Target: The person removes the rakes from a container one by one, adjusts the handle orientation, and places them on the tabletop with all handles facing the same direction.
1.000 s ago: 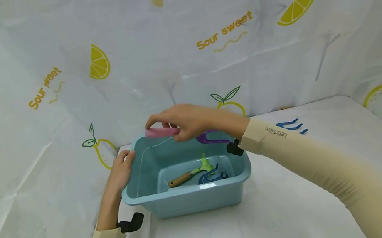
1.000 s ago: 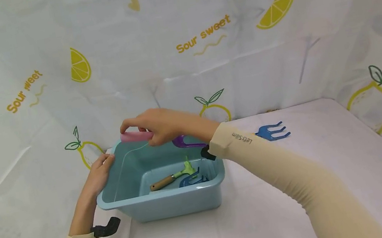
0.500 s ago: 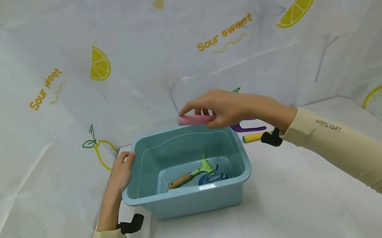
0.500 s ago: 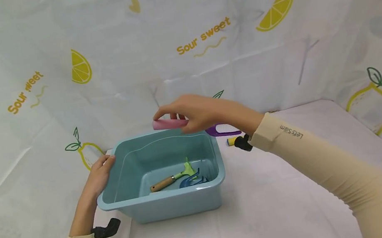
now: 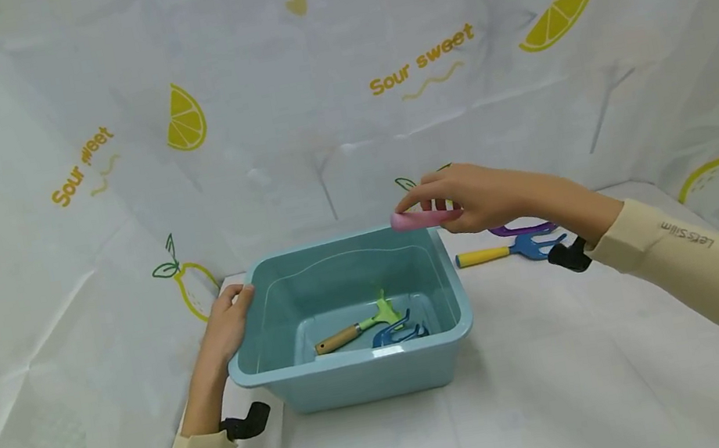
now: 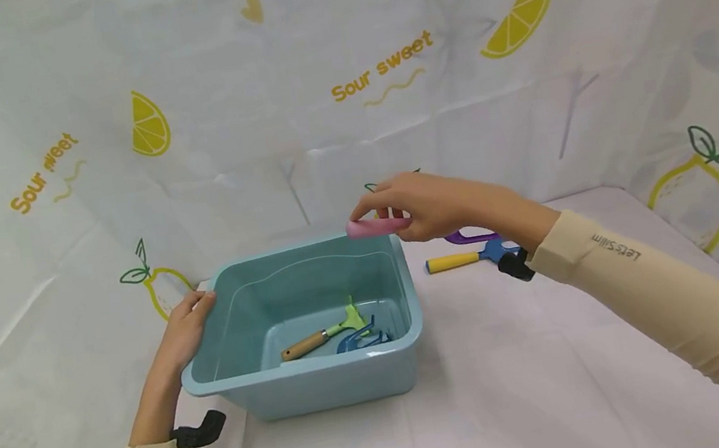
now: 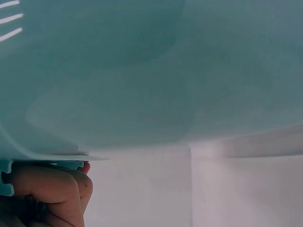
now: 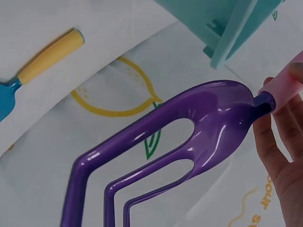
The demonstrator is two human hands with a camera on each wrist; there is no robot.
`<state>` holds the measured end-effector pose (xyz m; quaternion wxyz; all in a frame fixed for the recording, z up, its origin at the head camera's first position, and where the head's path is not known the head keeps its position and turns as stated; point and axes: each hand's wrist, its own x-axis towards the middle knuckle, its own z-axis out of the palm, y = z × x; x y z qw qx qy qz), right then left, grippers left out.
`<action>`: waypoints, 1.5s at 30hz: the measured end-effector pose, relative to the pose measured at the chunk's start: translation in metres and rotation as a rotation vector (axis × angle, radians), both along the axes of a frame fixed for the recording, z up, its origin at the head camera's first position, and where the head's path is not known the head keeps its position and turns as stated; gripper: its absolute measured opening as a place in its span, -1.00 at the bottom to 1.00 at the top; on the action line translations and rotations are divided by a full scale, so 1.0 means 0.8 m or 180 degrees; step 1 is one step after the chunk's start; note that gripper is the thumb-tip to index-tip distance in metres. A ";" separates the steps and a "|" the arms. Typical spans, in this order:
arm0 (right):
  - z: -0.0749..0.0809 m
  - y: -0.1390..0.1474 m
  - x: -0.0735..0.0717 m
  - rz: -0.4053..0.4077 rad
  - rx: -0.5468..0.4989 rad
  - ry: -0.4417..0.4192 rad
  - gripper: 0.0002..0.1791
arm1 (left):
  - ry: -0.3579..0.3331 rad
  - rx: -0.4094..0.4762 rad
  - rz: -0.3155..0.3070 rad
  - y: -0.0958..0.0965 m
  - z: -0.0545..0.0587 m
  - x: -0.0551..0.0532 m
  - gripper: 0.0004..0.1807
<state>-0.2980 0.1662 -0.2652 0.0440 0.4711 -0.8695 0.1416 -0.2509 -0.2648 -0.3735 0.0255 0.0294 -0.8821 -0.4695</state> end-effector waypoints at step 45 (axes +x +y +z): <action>-0.206 0.108 -0.021 -0.0742 0.0447 -0.0828 -0.43 | 0.0049 -0.0070 0.0043 0.001 0.002 0.001 -0.40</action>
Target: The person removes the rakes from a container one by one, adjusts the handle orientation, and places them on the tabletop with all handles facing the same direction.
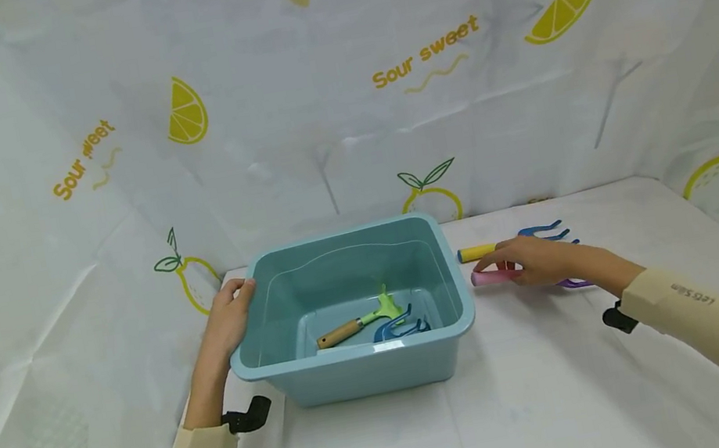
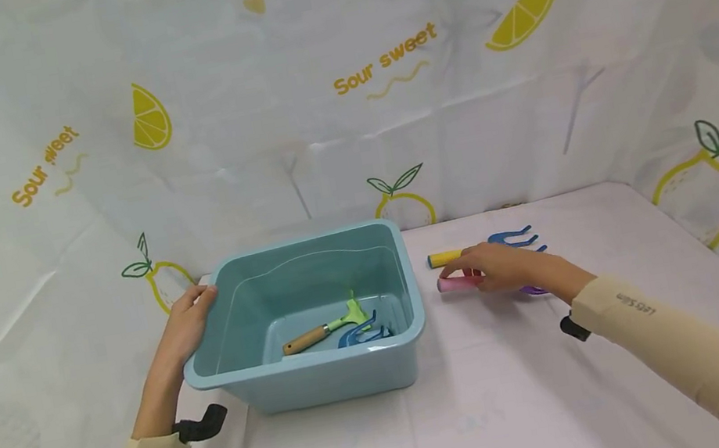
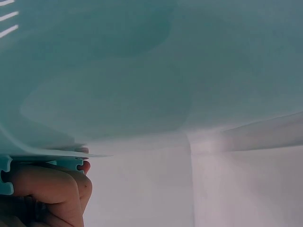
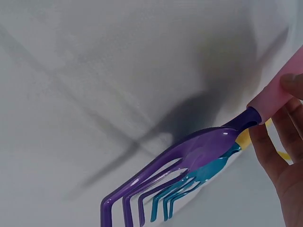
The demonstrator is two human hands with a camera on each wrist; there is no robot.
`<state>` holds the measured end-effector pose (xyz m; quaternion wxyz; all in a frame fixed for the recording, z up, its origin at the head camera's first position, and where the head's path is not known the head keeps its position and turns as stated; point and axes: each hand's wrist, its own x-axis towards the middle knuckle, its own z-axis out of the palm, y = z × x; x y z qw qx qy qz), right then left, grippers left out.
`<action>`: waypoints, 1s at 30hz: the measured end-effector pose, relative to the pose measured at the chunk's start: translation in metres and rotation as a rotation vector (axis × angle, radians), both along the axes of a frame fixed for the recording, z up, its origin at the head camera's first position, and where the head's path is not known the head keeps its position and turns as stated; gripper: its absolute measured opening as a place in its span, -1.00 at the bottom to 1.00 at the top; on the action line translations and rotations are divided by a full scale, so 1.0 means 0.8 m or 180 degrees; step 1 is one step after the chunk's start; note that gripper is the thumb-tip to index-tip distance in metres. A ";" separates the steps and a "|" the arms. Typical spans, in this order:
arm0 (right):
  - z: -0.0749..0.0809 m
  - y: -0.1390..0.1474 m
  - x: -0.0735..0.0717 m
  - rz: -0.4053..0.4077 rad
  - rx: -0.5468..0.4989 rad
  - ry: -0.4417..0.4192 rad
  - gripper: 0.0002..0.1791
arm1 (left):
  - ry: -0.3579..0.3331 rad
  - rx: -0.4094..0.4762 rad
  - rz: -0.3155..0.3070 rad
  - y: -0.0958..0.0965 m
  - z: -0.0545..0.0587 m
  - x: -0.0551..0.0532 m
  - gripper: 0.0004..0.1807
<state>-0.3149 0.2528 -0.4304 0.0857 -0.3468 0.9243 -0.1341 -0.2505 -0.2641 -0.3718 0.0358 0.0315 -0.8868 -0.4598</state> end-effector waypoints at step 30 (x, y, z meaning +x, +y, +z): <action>-0.028 -0.008 0.014 -0.0186 0.0263 0.0217 -0.45 | -0.0081 0.0011 -0.0028 0.001 0.001 0.000 -0.39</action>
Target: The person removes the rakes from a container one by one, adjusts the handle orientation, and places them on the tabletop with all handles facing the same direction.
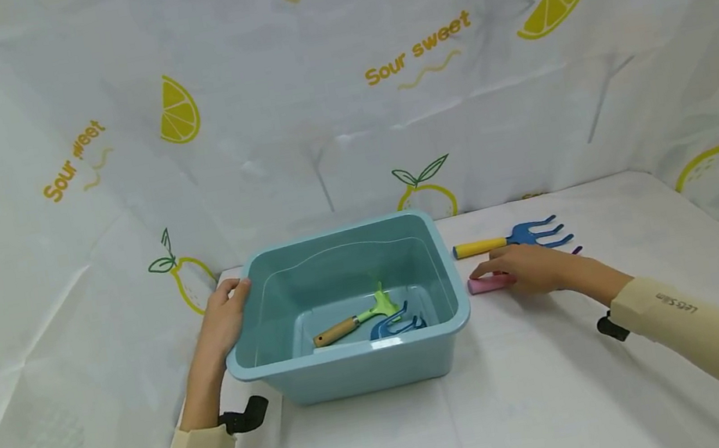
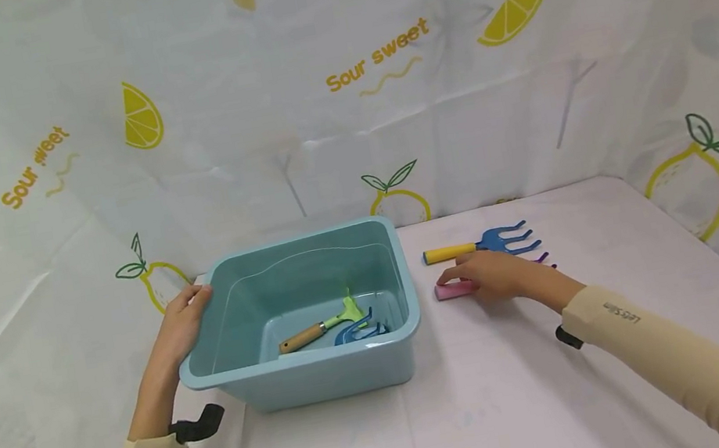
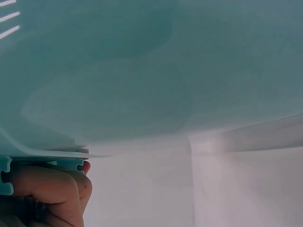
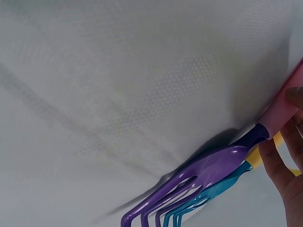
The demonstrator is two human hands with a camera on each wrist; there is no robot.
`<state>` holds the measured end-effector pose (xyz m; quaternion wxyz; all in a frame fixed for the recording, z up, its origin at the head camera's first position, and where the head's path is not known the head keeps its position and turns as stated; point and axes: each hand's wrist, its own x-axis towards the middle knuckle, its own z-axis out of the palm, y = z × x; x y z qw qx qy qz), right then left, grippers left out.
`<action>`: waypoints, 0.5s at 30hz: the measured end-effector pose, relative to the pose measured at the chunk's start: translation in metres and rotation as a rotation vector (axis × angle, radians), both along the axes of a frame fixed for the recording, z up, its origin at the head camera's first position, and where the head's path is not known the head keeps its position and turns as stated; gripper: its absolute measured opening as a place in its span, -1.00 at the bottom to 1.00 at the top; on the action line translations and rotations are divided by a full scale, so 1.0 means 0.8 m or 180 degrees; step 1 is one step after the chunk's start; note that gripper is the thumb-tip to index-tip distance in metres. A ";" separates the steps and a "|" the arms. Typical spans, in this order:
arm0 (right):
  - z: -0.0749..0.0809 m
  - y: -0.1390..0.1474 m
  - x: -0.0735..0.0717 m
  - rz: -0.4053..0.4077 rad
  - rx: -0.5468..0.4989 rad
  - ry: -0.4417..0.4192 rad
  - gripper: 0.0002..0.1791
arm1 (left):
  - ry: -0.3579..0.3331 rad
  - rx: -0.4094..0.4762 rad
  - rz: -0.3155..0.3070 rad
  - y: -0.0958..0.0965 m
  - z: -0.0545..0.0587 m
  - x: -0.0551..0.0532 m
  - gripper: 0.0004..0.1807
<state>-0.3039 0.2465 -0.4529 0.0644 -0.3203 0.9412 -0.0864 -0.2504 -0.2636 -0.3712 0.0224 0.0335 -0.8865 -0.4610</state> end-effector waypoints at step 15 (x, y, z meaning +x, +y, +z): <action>0.022 0.007 -0.005 -0.0102 -0.0080 -0.0227 -0.44 | 0.0029 0.0003 -0.0001 -0.002 -0.002 -0.001 -0.41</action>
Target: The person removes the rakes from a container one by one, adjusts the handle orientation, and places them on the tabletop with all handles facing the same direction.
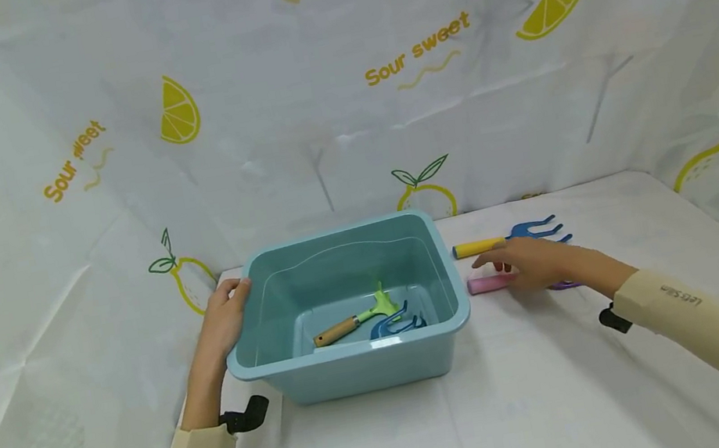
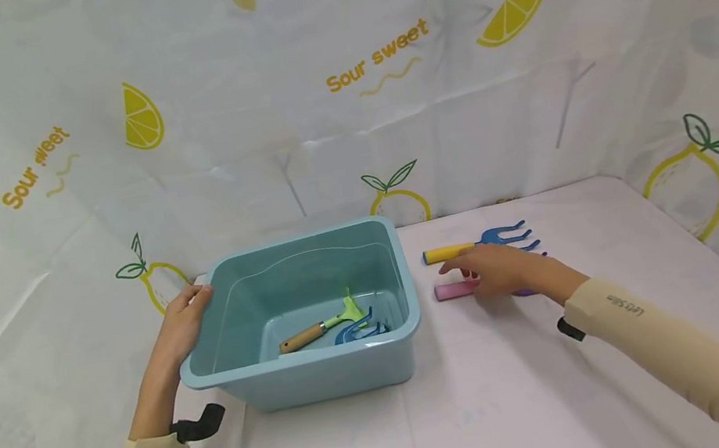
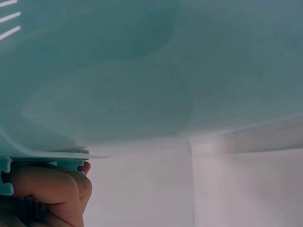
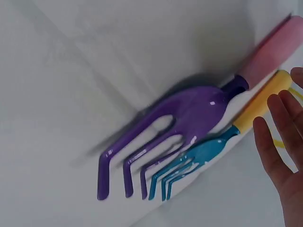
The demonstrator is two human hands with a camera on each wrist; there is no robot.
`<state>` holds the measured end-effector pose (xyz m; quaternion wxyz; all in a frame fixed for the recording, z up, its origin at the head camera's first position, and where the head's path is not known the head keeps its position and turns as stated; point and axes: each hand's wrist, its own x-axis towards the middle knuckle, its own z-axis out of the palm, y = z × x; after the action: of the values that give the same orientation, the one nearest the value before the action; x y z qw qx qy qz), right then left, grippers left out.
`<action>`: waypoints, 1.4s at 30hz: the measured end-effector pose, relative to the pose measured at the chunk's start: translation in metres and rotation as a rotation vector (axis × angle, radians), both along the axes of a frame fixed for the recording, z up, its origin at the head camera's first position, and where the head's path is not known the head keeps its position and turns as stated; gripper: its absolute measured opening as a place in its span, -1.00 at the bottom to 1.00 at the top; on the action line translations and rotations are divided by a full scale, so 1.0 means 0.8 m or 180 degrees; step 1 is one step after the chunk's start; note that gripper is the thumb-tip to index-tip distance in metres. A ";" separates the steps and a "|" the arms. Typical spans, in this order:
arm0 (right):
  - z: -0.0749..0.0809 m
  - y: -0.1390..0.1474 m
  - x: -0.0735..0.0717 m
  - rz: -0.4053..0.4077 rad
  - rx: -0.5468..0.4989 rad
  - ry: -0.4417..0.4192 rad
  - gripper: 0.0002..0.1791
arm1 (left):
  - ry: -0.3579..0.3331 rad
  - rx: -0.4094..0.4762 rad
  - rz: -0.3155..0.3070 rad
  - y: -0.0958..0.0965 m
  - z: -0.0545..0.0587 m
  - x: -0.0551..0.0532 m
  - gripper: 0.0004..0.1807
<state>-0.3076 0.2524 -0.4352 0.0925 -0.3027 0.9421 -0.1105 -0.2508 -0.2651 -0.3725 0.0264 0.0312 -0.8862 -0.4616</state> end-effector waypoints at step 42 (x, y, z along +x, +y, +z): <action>0.231 -0.202 -0.015 0.1178 -0.0640 0.1122 -0.69 | 0.0053 0.0004 0.0013 -0.001 -0.001 -0.002 -0.40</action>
<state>-0.3195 0.0907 -0.2502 -0.0848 -0.4919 0.8566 -0.1303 -0.2524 -0.2657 -0.3735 0.0346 0.0292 -0.8856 -0.4623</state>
